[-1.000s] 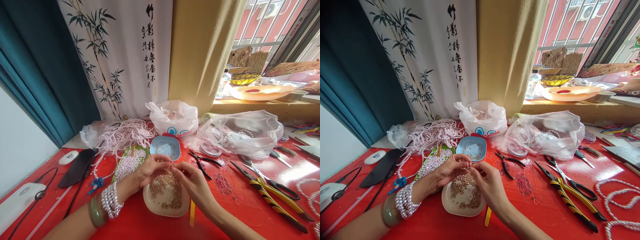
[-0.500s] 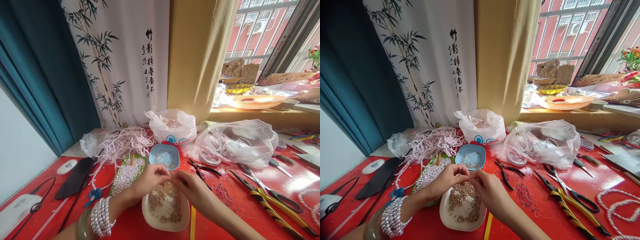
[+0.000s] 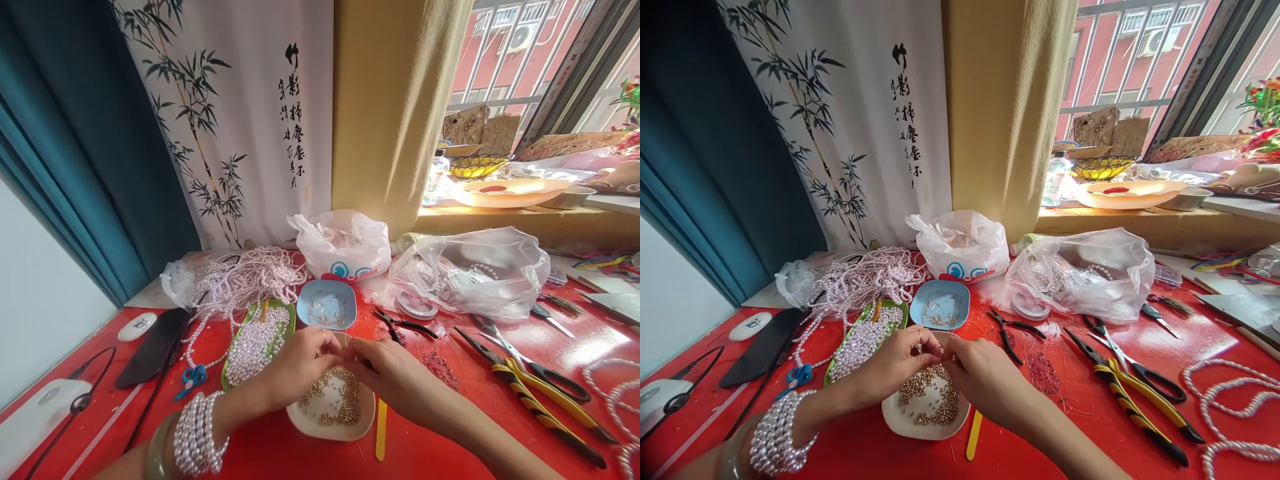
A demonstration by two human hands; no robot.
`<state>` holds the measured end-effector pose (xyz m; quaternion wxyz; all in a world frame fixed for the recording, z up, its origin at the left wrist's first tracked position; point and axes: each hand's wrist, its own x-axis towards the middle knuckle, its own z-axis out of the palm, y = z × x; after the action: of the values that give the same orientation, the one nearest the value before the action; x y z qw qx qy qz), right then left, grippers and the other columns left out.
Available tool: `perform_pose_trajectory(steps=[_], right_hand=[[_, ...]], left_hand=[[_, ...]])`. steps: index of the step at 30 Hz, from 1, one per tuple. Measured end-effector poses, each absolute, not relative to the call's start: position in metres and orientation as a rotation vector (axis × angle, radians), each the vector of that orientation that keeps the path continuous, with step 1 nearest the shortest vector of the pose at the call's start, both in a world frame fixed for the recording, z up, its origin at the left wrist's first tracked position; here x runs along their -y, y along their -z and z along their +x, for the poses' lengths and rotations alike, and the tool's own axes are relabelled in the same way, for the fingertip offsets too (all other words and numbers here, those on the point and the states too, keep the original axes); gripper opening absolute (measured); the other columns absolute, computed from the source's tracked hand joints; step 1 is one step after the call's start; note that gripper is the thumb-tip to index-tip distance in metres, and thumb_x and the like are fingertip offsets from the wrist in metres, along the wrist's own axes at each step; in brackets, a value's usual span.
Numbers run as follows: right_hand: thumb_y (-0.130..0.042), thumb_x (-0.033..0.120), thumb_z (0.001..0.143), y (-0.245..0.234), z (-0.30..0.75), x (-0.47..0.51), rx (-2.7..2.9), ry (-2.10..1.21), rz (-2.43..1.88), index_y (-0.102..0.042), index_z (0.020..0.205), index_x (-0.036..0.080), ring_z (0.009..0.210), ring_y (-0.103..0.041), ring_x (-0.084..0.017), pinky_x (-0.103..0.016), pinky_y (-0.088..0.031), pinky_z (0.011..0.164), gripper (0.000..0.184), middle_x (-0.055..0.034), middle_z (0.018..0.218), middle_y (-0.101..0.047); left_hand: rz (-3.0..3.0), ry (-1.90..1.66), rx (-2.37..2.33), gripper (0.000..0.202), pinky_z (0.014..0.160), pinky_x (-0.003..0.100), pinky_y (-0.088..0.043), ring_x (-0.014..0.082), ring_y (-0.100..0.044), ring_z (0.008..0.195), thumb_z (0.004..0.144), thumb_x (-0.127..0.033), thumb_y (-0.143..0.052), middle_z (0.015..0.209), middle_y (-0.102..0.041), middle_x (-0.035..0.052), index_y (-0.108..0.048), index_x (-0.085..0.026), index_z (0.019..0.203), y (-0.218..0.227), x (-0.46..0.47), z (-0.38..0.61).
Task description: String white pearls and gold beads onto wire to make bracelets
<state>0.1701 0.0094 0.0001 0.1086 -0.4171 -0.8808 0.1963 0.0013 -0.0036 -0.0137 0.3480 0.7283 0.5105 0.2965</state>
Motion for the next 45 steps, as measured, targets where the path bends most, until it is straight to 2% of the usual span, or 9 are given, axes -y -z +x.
perform_pose_trajectory(steps=[8,10,13,14,18,21,27,36,45], right_hand=[[-0.04,0.013,0.081,-0.013,0.2,-0.019,2.882,-0.33,-1.178,-0.059,0.07,0.019,0.053,-0.053,-0.014,-0.023,-0.024,0.047,0.023,-0.0021,0.06,-0.06],[-0.04,0.013,0.08,-0.021,0.222,-0.034,2.81,-0.198,-1.407,-0.059,0.073,0.02,0.053,-0.055,-0.015,-0.023,-0.024,0.046,0.021,-0.0035,0.063,-0.062],[-0.042,0.011,0.076,-0.029,0.239,-0.05,2.482,0.326,-1.909,-0.057,0.074,0.016,0.046,-0.051,-0.017,-0.024,-0.021,0.043,0.016,-0.0057,0.055,-0.057],[-0.042,0.012,0.077,-0.03,0.237,-0.05,2.415,0.359,-1.941,-0.057,0.076,0.016,0.045,-0.05,-0.017,-0.024,-0.021,0.042,0.016,-0.0054,0.053,-0.056],[-0.038,0.019,0.083,-0.012,0.191,-0.026,2.431,-0.344,-1.385,-0.058,0.079,0.019,0.051,-0.051,-0.012,-0.021,-0.03,0.047,0.02,-0.001,0.06,-0.059],[-0.041,0.017,0.081,0.015,0.156,-0.003,2.488,-0.583,-1.155,-0.058,0.074,0.018,0.05,-0.047,-0.01,-0.02,-0.031,0.048,0.018,0.0002,0.059,-0.058],[-0.04,0.015,0.081,0.04,0.15,0.005,2.438,-0.705,-1.005,-0.059,0.077,0.016,0.052,-0.045,-0.01,-0.019,-0.033,0.05,0.019,0.0007,0.06,-0.057],[-0.04,0.014,0.078,0.039,0.151,0.001,2.421,-0.788,-1.031,-0.058,0.076,0.017,0.053,-0.046,-0.01,-0.019,-0.034,0.051,0.019,0.0006,0.06,-0.055],[-0.041,0.014,0.078,0.043,0.152,0.001,2.335,-0.86,-1.015,-0.056,0.072,0.018,0.052,-0.041,-0.009,-0.019,-0.033,0.05,0.017,0.0029,0.059,-0.049]], left_hand=[[2.04,-0.586,-1.275,0.011,0.071,0.025,-0.04,0.0162,-0.057,0.078,0.073,-0.02,-0.054,0.079,-0.066,0.003,-0.065,-0.017,0.075,0.01,0.001,0.002],[1.938,-0.635,-1.349,0.013,0.067,0.024,-0.041,0.0156,-0.058,0.073,0.073,-0.022,-0.053,0.079,-0.066,0.0033,-0.065,-0.016,0.075,0.009,-0.01,-0.004],[1.956,-0.68,-1.439,0.014,0.066,0.024,-0.043,0.0157,-0.059,0.074,0.072,-0.024,-0.053,0.08,-0.067,0.0031,-0.064,-0.016,0.075,0.006,-0.036,-0.014],[2.027,-0.659,-1.474,0.014,0.066,0.024,-0.043,0.0156,-0.06,0.074,0.072,-0.024,-0.053,0.08,-0.068,0.003,-0.064,-0.016,0.076,0.006,-0.046,-0.016],[2.209,-0.552,-1.506,0.014,0.065,0.023,-0.043,0.0149,-0.06,0.073,0.069,-0.017,-0.053,0.08,-0.068,0.0027,-0.065,-0.017,0.076,0.012,-0.086,-0.014],[2.282,-0.482,-1.541,0.016,0.067,0.025,-0.042,0.0161,-0.059,0.072,0.067,-0.011,-0.053,0.077,-0.068,0.0039,-0.067,-0.017,0.073,0.021,-0.109,-0.009],[2.362,-0.327,-1.56,0.02,0.066,0.022,-0.041,0.0152,-0.059,0.069,0.064,-0.009,-0.055,0.076,-0.068,0.0032,-0.068,-0.019,0.075,0.036,-0.129,-0.005],[2.423,-0.201,-1.63,0.012,0.069,0.03,-0.04,0.0233,-0.059,0.075,0.066,-0.011,-0.055,0.069,-0.064,0.0092,-0.065,-0.017,0.065,0.028,-0.127,0.007],[2.259,-0.445,-1.573,0.015,0.078,0.033,-0.038,0.0238,-0.056,0.08,0.06,-0.004,-0.055,0.066,-0.06,0.0088,-0.055,-0.015,0.05,0.024,-0.128,0.012]])
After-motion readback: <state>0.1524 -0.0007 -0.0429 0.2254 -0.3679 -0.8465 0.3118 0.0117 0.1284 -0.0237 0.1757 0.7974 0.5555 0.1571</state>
